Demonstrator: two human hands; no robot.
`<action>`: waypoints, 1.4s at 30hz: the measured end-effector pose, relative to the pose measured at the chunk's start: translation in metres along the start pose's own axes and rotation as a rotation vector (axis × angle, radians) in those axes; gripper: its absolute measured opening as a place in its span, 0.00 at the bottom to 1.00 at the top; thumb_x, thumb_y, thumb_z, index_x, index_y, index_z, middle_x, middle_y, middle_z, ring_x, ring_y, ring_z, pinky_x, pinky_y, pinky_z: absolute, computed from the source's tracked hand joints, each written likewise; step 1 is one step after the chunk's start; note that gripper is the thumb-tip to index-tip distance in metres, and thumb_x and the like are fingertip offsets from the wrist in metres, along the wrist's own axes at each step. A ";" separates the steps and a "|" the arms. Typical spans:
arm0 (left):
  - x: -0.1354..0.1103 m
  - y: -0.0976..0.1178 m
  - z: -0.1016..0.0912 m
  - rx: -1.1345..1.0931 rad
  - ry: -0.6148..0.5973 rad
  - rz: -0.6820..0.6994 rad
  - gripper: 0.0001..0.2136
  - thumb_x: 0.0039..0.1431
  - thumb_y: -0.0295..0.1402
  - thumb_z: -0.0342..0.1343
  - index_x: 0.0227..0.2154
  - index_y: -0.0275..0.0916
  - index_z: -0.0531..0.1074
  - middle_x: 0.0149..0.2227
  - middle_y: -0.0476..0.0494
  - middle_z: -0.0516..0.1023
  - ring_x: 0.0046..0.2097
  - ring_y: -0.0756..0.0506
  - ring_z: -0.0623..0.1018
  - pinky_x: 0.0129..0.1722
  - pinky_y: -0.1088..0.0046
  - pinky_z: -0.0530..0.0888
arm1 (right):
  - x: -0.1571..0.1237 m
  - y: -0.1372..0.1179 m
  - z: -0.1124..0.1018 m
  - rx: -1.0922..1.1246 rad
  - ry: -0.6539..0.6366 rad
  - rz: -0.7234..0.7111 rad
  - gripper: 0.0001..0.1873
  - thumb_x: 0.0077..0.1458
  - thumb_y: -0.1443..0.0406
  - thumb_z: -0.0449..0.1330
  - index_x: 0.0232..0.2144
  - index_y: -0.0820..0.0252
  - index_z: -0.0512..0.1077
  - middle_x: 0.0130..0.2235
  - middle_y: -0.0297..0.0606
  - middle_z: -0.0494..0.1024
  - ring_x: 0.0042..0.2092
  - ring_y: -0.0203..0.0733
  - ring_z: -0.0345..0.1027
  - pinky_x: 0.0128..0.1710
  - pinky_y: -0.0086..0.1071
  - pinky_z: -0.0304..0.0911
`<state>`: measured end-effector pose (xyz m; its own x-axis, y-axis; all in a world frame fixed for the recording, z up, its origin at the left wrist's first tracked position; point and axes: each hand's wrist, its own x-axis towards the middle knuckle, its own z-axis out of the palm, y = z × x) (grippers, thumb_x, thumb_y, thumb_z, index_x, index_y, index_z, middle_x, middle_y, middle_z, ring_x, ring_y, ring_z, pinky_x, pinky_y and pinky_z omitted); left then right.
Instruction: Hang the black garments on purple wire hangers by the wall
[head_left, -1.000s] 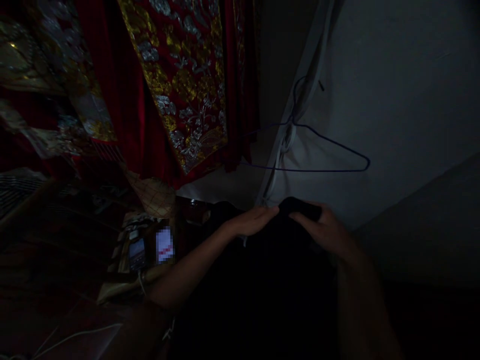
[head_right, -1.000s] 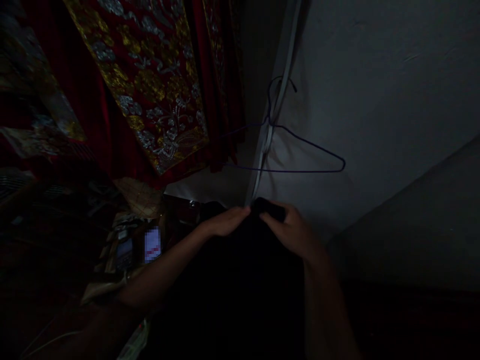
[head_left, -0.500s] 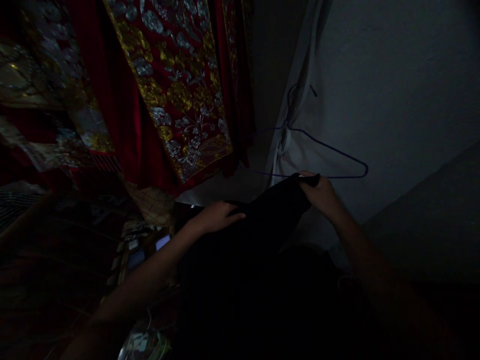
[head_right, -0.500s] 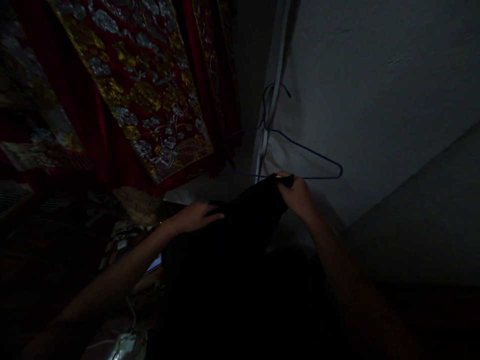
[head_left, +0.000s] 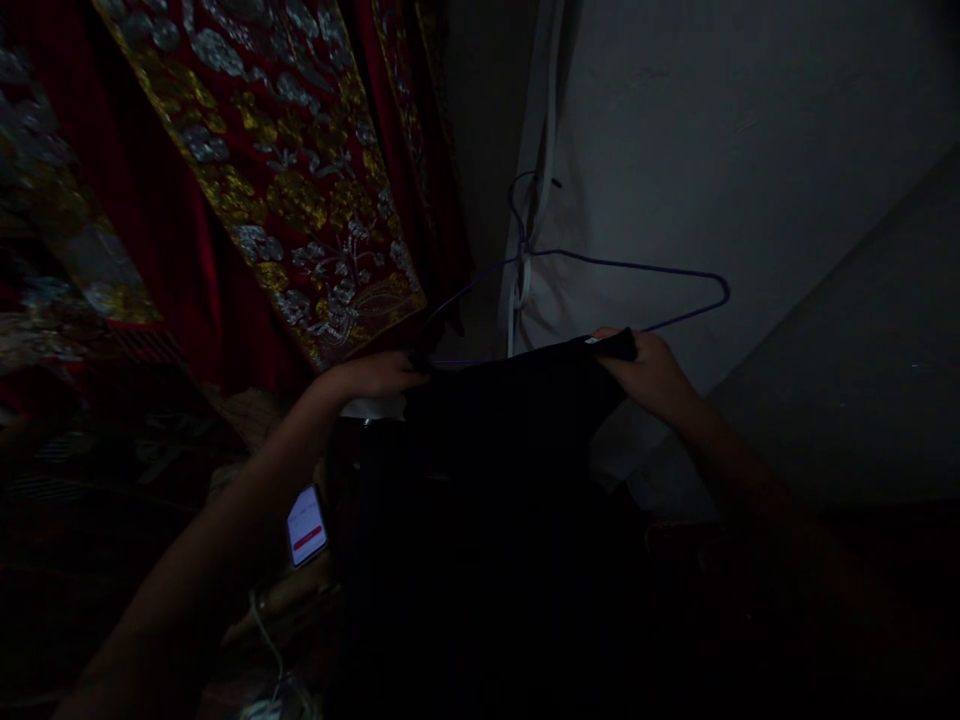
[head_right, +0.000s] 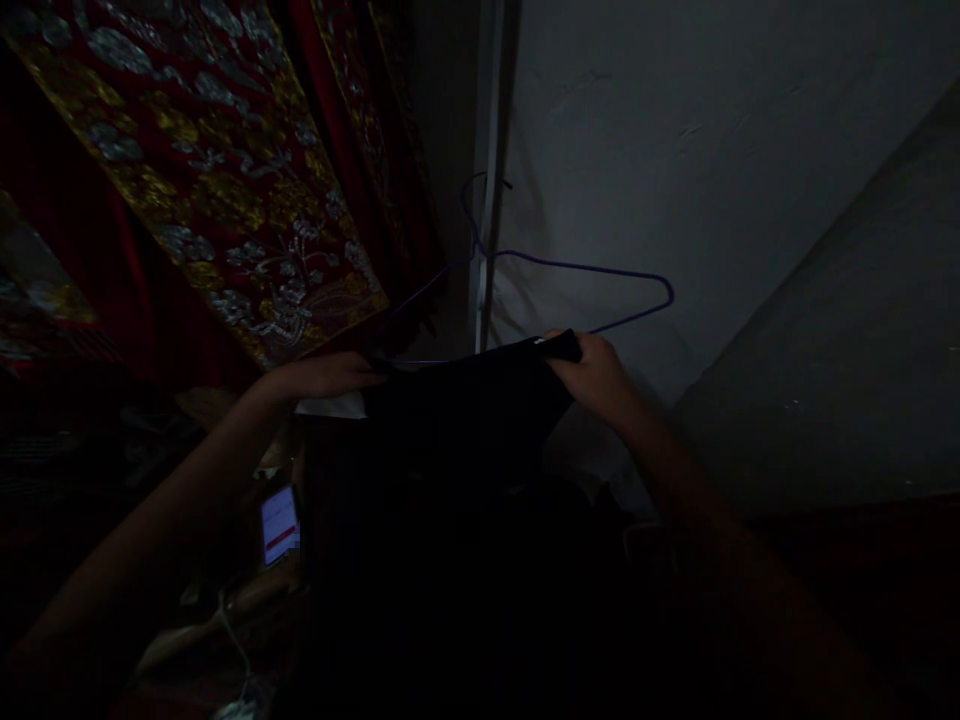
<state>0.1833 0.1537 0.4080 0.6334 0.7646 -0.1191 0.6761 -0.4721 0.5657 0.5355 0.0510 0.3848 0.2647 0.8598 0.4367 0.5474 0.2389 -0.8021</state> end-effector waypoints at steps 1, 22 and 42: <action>0.002 -0.003 0.002 -0.024 -0.023 0.003 0.14 0.52 0.41 0.59 0.17 0.40 0.73 0.20 0.49 0.73 0.25 0.48 0.68 0.27 0.72 0.62 | 0.000 0.000 0.001 -0.008 0.003 0.006 0.05 0.48 0.75 0.64 0.27 0.64 0.80 0.24 0.31 0.76 0.29 0.35 0.66 0.31 0.28 0.57; -0.009 -0.004 -0.010 -0.192 0.078 0.020 0.15 0.50 0.43 0.53 0.17 0.38 0.71 0.20 0.49 0.67 0.25 0.50 0.65 0.26 0.73 0.63 | 0.007 0.004 0.001 -0.089 -0.056 0.022 0.18 0.44 0.53 0.65 0.17 0.59 0.68 0.20 0.31 0.65 0.24 0.37 0.59 0.24 0.30 0.50; 0.047 0.036 -0.030 0.292 0.664 0.511 0.17 0.63 0.25 0.48 0.51 0.37 0.76 0.50 0.41 0.81 0.52 0.40 0.79 0.56 0.61 0.72 | 0.012 0.015 -0.027 0.112 0.364 -0.083 0.43 0.48 0.63 0.67 0.66 0.56 0.60 0.55 0.50 0.77 0.47 0.54 0.76 0.44 0.44 0.69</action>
<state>0.2267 0.1857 0.4472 0.5965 0.4834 0.6407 0.4966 -0.8494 0.1785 0.5686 0.0525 0.3887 0.4988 0.6239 0.6017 0.4938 0.3660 -0.7888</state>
